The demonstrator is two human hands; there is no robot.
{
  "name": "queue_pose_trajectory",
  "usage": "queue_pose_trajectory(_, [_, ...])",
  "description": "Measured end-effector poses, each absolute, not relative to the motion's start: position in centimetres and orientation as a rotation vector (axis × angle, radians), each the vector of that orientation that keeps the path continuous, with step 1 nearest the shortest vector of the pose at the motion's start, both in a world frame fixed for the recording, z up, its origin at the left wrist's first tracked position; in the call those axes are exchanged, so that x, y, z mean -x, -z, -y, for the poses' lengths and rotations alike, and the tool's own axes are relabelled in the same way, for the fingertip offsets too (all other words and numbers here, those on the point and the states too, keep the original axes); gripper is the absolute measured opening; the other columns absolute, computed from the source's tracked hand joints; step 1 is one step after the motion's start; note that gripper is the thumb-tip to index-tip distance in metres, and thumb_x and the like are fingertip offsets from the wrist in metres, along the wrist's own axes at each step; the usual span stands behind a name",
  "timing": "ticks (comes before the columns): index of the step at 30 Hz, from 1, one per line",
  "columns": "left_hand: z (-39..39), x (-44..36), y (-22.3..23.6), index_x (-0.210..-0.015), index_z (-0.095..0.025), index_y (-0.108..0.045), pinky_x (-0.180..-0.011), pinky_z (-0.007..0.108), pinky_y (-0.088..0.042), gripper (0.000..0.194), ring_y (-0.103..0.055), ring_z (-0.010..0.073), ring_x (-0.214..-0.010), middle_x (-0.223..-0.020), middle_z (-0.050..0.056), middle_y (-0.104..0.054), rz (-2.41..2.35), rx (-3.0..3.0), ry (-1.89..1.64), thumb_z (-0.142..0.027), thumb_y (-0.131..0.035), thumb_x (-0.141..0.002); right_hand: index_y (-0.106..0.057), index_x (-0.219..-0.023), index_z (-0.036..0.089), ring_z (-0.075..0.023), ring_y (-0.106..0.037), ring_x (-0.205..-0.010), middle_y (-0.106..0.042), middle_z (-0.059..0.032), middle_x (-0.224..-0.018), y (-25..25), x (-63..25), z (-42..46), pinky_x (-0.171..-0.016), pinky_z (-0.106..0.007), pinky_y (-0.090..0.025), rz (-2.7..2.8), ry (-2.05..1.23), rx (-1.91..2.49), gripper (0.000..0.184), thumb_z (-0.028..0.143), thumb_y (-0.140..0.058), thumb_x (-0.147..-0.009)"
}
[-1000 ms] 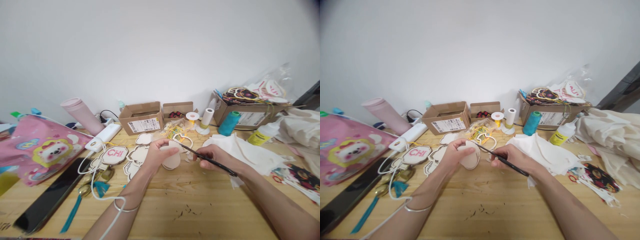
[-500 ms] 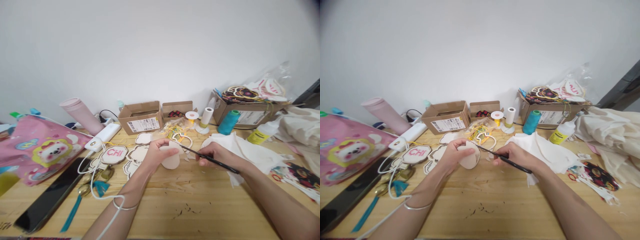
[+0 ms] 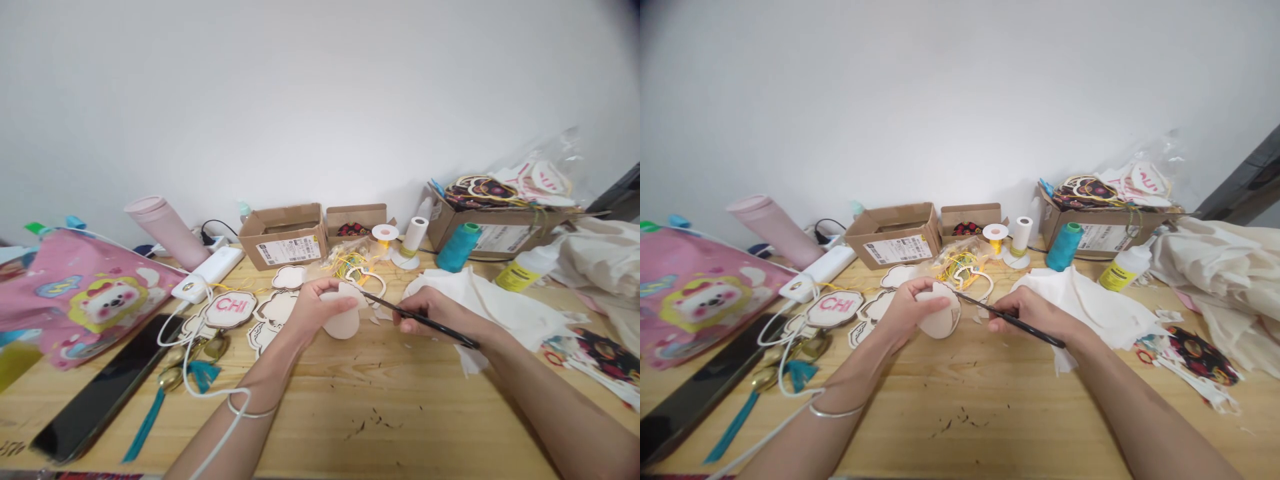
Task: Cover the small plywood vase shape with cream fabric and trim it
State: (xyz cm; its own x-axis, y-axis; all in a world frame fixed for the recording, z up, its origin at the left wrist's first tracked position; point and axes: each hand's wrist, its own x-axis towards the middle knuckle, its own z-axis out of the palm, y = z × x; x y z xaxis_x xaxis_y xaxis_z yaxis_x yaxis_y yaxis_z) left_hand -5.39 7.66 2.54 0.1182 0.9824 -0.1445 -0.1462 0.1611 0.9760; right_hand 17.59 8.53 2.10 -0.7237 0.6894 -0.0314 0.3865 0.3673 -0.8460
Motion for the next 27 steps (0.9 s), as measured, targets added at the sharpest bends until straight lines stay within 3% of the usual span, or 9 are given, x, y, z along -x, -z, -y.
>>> queue_pose_trajectory(12, [-7.5, 5.6, -2.8, -0.069, -0.015, -0.063, -0.048, 0.019, -0.042, 0.029, -0.055, 0.01, -0.051, -0.064, -0.001, -0.063, -1.087, -1.076, -1.036, -0.021, -0.077, -0.045, -0.057, -0.062, 0.011, -0.0077, -0.034, -0.049, -0.039, 0.0033, -0.052, -2.7, -17.7, -8.5, -0.044, -0.019, -0.026, 2.373, -1.197, 1.012, 0.037, 0.046, -0.052, -0.074])
queue_pose_trajectory(19, [-7.5, 5.8, -3.2, -0.071, -0.016, -0.065, -0.048, 0.02, -0.042, 0.03, -0.056, 0.0104, -0.05, -0.065, -0.001, -0.064, -1.081, -1.081, -0.996, -0.021, -0.077, -0.043, -0.062, -0.077, 0.011, -0.0071, -0.03, -0.047, -0.037, 0.0045, -0.05, -2.9, -17.7, -8.4, -0.041, -0.019, -0.023, 2.369, -1.201, 1.022, 0.036, 0.046, -0.058, -0.068])
queue_pose_trajectory(27, [-7.3, 5.8, -3.3, -0.069, -0.015, -0.065, -0.047, 0.02, -0.041, 0.029, -0.055, 0.0103, -0.048, -0.062, -0.001, -0.064, -1.098, -1.106, -0.962, -0.02, -0.077, -0.043, -0.059, -0.057, 0.011, -0.0073, -0.034, -0.046, -0.042, 0.0028, -0.048, -3.4, -17.5, -8.4, -0.043, -0.02, -0.025, 2.485, -0.874, 1.064, 0.036, 0.044, -0.056, -0.071])
